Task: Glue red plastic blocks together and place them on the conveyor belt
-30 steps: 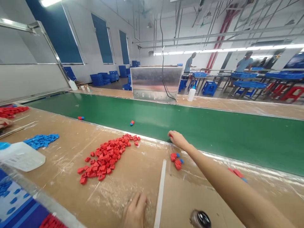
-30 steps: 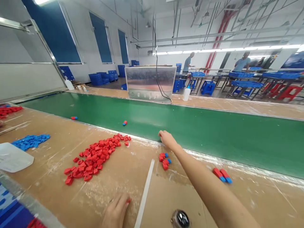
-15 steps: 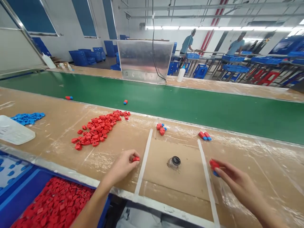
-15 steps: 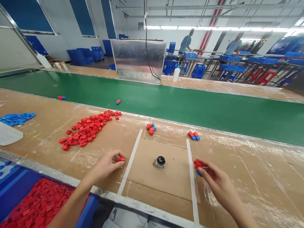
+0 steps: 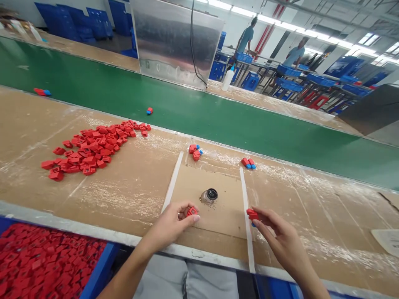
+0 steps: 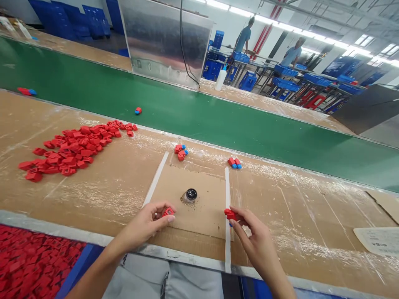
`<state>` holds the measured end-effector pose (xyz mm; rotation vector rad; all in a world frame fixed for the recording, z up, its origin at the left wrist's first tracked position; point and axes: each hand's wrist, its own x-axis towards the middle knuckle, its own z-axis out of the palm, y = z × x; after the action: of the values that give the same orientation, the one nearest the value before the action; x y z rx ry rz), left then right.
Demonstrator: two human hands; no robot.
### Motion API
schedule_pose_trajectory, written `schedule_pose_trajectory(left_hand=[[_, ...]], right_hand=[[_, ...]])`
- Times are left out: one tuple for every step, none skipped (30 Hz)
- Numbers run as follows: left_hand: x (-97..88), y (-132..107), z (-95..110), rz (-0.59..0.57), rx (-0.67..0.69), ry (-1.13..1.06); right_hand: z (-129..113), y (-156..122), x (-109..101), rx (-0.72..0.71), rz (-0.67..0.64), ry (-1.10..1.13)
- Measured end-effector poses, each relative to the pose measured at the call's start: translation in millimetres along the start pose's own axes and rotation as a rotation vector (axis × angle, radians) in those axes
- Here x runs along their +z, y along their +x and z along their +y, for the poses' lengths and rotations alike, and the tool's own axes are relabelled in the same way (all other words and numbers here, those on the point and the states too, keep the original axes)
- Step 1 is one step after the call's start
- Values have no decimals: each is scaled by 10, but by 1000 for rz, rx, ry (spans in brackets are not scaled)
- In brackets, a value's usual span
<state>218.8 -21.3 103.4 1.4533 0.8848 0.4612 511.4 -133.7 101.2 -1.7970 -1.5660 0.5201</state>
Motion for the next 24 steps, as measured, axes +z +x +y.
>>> schedule_pose_trajectory(left_hand=[[56,-1,-38,11,-15,-48],[107,-5,-77,25,-26,-85],[149,-11,-113,39,-32,-109],[181,-20,-144,53,-32,-124],[203,-29,-169,66,-29,-135],[215,-37,-189,75,-24,-148],[219,-45,-205,84,-21,-166],[219,-50,-219,92,-19,-192],[216,-55,-232,100,-17,-222],[213,-58,-244,108,-15,-253],[210,-60,-256,115,-11,-279],[209,-62,-266,121,-9,-301],[209,-62,-276,125,-7,-319],[210,-62,-284,125,-9,-334],[212,-61,-289,122,-13,-348],[213,-59,-293,116,-19,-362],[214,-58,-295,109,-24,-378],[214,-58,-297,102,-27,-394],[214,-58,-299,97,-25,-407],[213,-60,-302,94,-21,-419],[211,-62,-306,92,-14,-428],[209,-66,-311,91,-7,-435],[207,-69,-317,91,-2,-440],[205,-72,-323,89,3,-443]], right_hand=[[-101,73,27,-55,2,-24],[-198,146,58,-110,1,-44],[-290,215,93,-158,-5,-59],[-371,278,130,-201,-13,-75],[-442,335,168,-236,-19,-93],[-500,383,205,-265,-21,-114],[-546,424,241,-288,-19,-137],[-581,456,274,-307,-15,-158],[-609,481,304,-323,-13,-175],[-630,498,331,-338,-13,-186],[-648,510,354,-351,-18,-193],[-663,517,373,-362,-24,-198],[-676,521,390,-371,-28,-202],[-688,521,404,-378,-29,-206],[-699,520,415,-383,-27,-211],[-708,518,424,-385,-23,-217],[-715,516,432,-386,-18,-222],[-721,514,439,-386,-13,-229],[-725,511,445,-386,-10,-236],[-728,509,452,-384,-10,-243],[-731,507,459,-384,-10,-249],[-732,505,466,-385,-10,-254],[-733,504,474,-387,-10,-258],[-734,503,482,-392,-5,-263]])
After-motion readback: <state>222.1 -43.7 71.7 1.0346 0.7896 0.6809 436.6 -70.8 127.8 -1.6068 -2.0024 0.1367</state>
